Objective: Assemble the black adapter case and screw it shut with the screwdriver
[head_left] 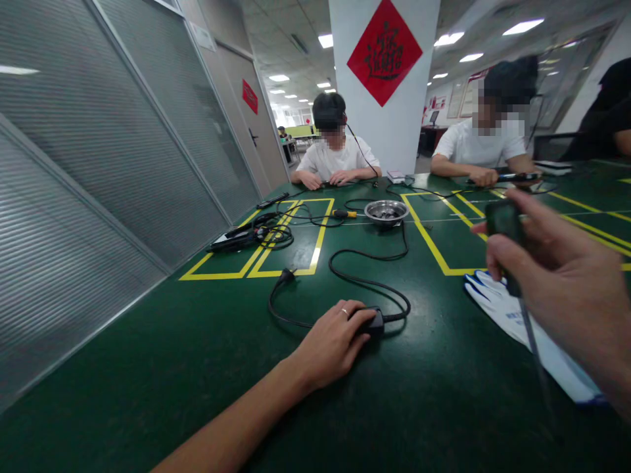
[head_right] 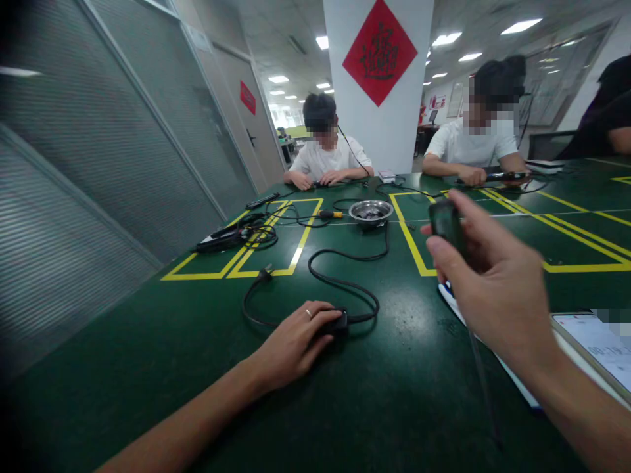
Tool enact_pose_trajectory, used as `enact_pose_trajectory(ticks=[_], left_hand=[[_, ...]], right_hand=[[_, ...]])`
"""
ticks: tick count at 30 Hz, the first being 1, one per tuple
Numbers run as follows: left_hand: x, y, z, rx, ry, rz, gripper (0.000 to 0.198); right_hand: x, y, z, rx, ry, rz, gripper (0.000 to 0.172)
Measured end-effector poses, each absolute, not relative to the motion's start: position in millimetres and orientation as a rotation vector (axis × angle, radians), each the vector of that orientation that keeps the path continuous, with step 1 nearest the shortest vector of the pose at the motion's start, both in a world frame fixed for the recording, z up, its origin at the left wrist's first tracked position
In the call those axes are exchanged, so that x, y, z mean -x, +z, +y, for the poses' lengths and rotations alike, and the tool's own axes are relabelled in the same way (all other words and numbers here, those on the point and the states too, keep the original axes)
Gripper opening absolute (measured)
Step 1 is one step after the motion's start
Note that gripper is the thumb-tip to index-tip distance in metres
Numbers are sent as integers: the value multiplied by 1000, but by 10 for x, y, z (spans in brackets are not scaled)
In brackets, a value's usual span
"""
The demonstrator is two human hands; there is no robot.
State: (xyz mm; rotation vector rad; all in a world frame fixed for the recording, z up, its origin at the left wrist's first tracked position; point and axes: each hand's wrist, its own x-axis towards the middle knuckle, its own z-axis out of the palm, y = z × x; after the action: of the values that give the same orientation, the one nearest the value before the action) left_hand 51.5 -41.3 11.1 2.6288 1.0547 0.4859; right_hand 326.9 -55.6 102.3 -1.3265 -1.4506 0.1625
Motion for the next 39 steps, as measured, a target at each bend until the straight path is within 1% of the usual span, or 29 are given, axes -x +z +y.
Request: enact_pose_trajectory(ticks=[2, 3, 7, 9, 11, 14, 16, 22, 25, 29, 35, 39], left_hand=[[-364, 158, -341, -2595, 550, 1134, 38], [-296, 168, -300, -2583, 566, 1174, 38], [-130, 99, -149, -2550, 453, 1257, 41], [-99, 38, -99, -2512, 452, 1287, 47], [-83, -2, -65, -2481, 474, 1307, 47], [-63, -3, -34, -2453, 501, 1291, 35], [-51, 19, -24, -2436, 517, 1269, 31], [-27, 56, -9, -2472, 499, 1235, 34], [-11, 45, 9, -2533, 438, 1251, 39], [12, 22, 48, -2549, 477, 1219, 46], [18, 65, 61, -2479, 566, 1207, 37], [-69, 128, -17, -2414, 665, 1206, 33]], right_hand=[[-3259, 744, -524, 1549, 130, -1668, 56], [-3243, 590, -508, 1591, 136, -1725, 54], [-3174, 42, -475, 1696, 159, -1961, 55], [-3161, -135, -478, 1733, 162, -2034, 56], [-3162, -241, -481, 1761, 145, -2093, 56], [-3175, -306, -468, 1785, 76, -2153, 55], [-3194, -325, -446, 1804, 12, -2174, 54], [-3321, -396, -380, 1886, -165, -2176, 56], [-3377, -423, -370, 1905, -208, -2178, 57], [-3395, -434, -366, 1911, -228, -2178, 56], [-3384, -419, -368, 1911, -189, -2152, 55], [-3340, -324, -389, 1912, -139, -2084, 56]])
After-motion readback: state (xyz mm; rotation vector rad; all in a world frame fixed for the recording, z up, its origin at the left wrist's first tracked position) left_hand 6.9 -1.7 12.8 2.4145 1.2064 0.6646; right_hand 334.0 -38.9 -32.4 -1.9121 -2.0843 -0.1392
